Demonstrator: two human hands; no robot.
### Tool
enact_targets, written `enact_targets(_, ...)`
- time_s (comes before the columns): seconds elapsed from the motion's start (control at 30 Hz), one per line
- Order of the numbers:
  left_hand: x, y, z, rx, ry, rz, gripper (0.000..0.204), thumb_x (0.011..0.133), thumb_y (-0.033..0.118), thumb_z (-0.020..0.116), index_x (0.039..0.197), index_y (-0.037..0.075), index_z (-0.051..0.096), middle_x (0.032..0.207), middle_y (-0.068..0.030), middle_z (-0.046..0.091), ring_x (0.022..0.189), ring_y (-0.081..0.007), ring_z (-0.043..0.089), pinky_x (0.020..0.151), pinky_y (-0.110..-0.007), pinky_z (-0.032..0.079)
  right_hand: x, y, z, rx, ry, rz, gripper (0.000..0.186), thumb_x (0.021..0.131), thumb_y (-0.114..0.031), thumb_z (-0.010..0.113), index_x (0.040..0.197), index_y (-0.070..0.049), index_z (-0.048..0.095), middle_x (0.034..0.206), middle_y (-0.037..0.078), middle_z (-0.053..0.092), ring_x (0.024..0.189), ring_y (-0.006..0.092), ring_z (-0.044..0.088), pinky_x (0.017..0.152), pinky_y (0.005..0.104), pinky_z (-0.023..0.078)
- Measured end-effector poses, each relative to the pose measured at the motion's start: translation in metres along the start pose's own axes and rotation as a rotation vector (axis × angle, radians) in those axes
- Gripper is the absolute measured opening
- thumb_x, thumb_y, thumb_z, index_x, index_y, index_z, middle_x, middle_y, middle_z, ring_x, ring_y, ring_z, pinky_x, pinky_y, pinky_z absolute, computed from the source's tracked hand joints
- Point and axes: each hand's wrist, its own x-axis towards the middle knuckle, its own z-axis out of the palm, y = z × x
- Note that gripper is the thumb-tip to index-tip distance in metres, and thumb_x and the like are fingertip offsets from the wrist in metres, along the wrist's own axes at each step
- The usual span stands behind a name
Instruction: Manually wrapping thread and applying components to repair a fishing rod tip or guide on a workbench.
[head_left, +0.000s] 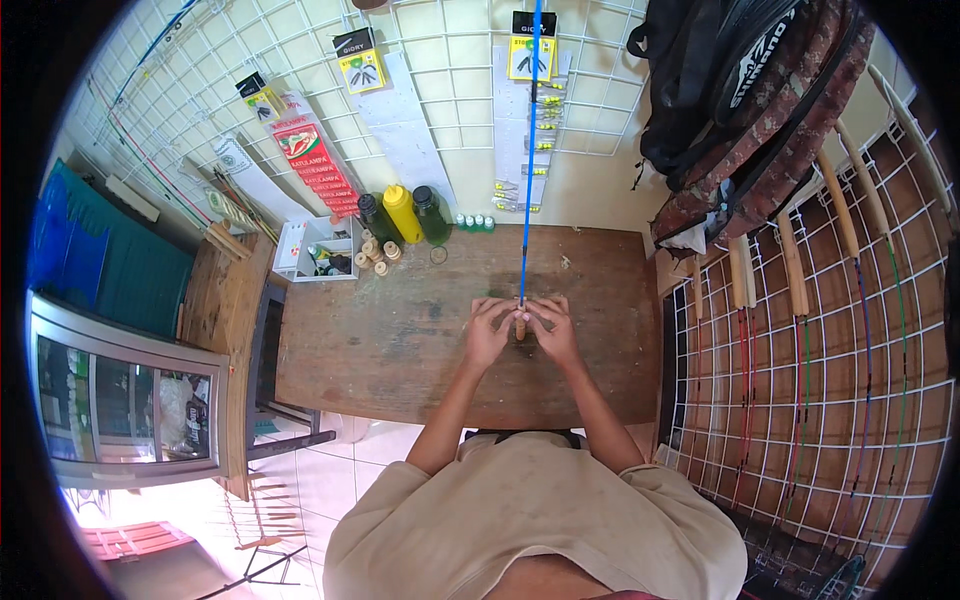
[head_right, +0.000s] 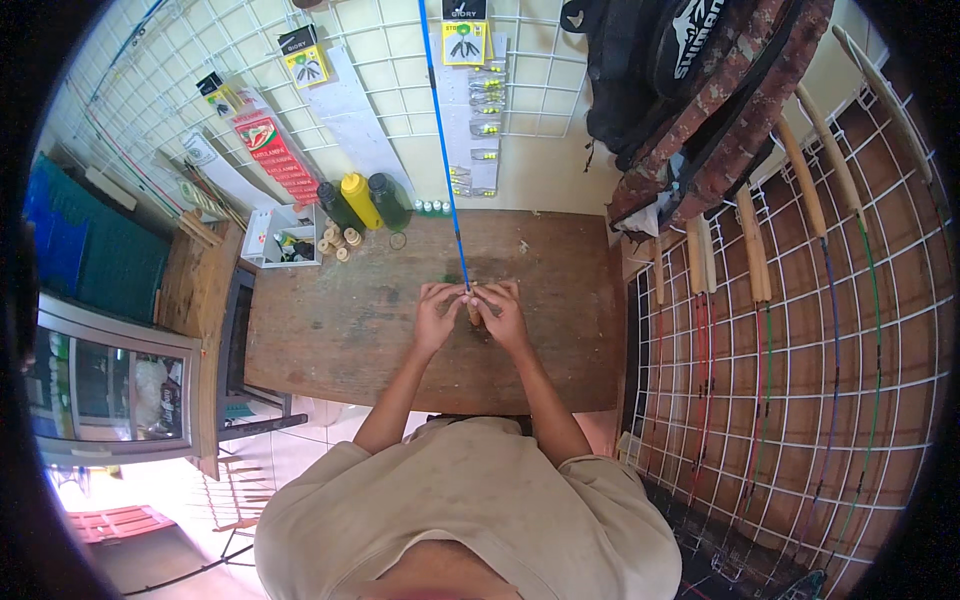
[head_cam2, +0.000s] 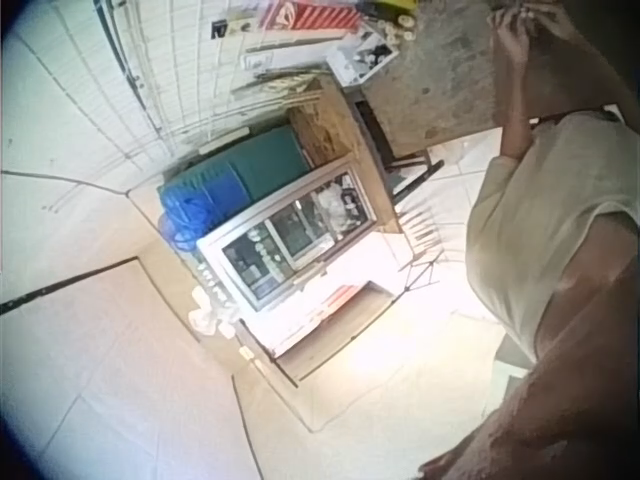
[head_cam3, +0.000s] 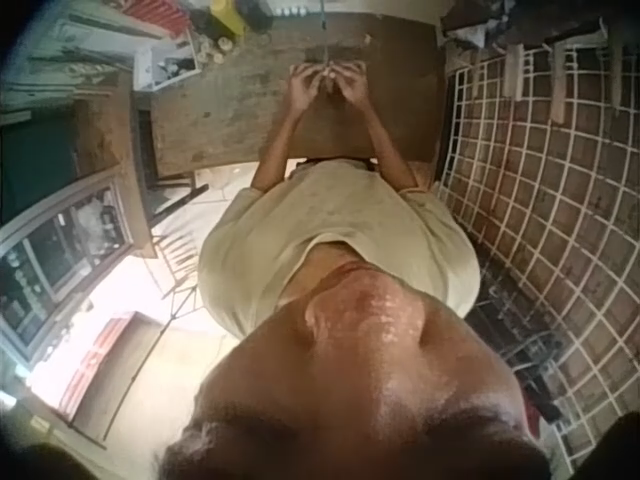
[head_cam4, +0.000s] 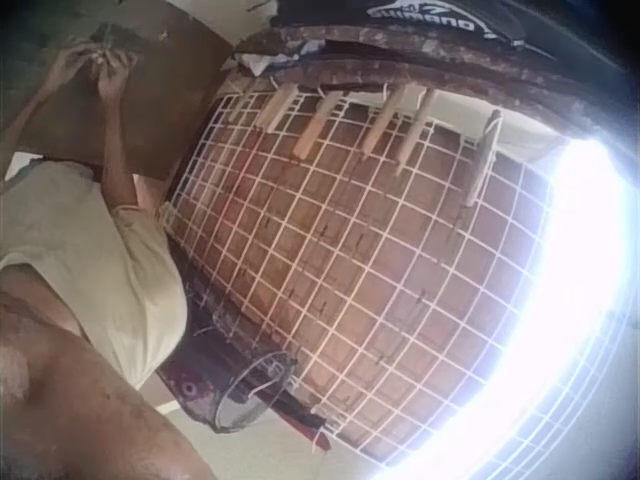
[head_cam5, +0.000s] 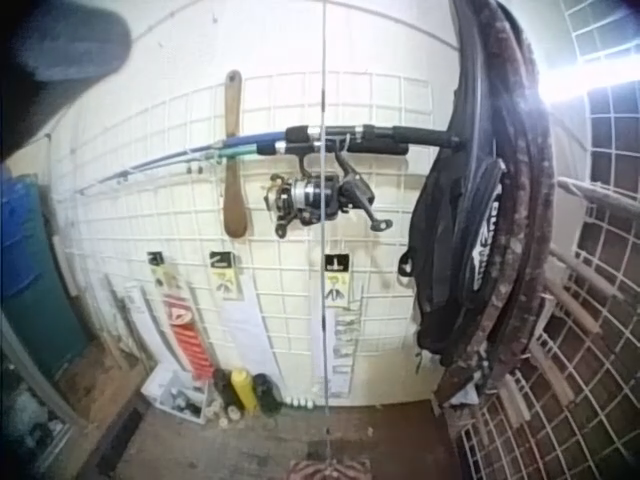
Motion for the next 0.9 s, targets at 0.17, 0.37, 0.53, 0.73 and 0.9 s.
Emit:
enact_targets(0.17,-0.003,0.004,0.008,-0.110,0.074,-0.124,0.019,0.076,0.006,0.071,0.094,0.009,0.071,0.092,-0.0054,0.069,0.090,-0.0244,0.055,0.084,-0.034,0.044,0.003,0.003,-0.004,0.135,-0.003,0.031,0.024,0.078,-0.007,0.070,0.102,-0.006,0.071,0.098,0.009,0.068,0.098,0.0259,0.054,0.089,0.0353,0.043)
enact_targets(0.37,-0.009,0.006,0.007,-0.065,0.042,-0.106,0.018,0.077,0.007,0.072,0.096,0.007,0.072,0.095,-0.0069,0.069,0.091,-0.0210,0.055,0.080,-0.031,0.045,0.004,-0.007,-0.011,0.103,0.000,0.005,0.023,0.077,-0.005,0.071,0.099,-0.006,0.072,0.096,0.008,0.069,0.094,0.0248,0.057,0.086,0.0349,0.046)
enact_targets(0.53,-0.013,0.005,-0.002,-0.147,0.024,-0.125,0.017,0.076,0.006,0.073,0.094,0.007,0.072,0.093,-0.0072,0.069,0.089,-0.0206,0.057,0.079,-0.031,0.045,-0.002,-0.010,-0.008,0.152,-0.005,-0.004,0.025,0.075,-0.003,0.071,0.100,-0.007,0.072,0.096,0.008,0.070,0.091,0.0238,0.059,0.085,0.0340,0.046)
enact_targets(0.73,-0.009,-0.007,-0.028,-0.179,0.049,-0.145,0.015,0.075,0.006,0.072,0.091,0.006,0.073,0.089,-0.0077,0.070,0.089,-0.0224,0.058,0.083,-0.032,0.045,0.007,-0.031,0.012,0.237,-0.056,0.046,0.029,0.075,0.000,0.070,0.102,-0.009,0.073,0.094,0.008,0.071,0.089,0.0210,0.059,0.084,0.0318,0.046)
enact_targets(0.9,0.002,-0.014,-0.071,-0.191,0.071,-0.120,0.015,0.075,0.007,0.073,0.090,0.006,0.073,0.089,-0.0080,0.069,0.089,-0.0220,0.059,0.084,-0.032,0.045,0.023,-0.051,0.049,0.249,-0.017,-0.042,0.030,0.073,0.004,0.071,0.100,-0.009,0.073,0.090,0.007,0.070,0.088,0.0195,0.059,0.083,0.0315,0.047)
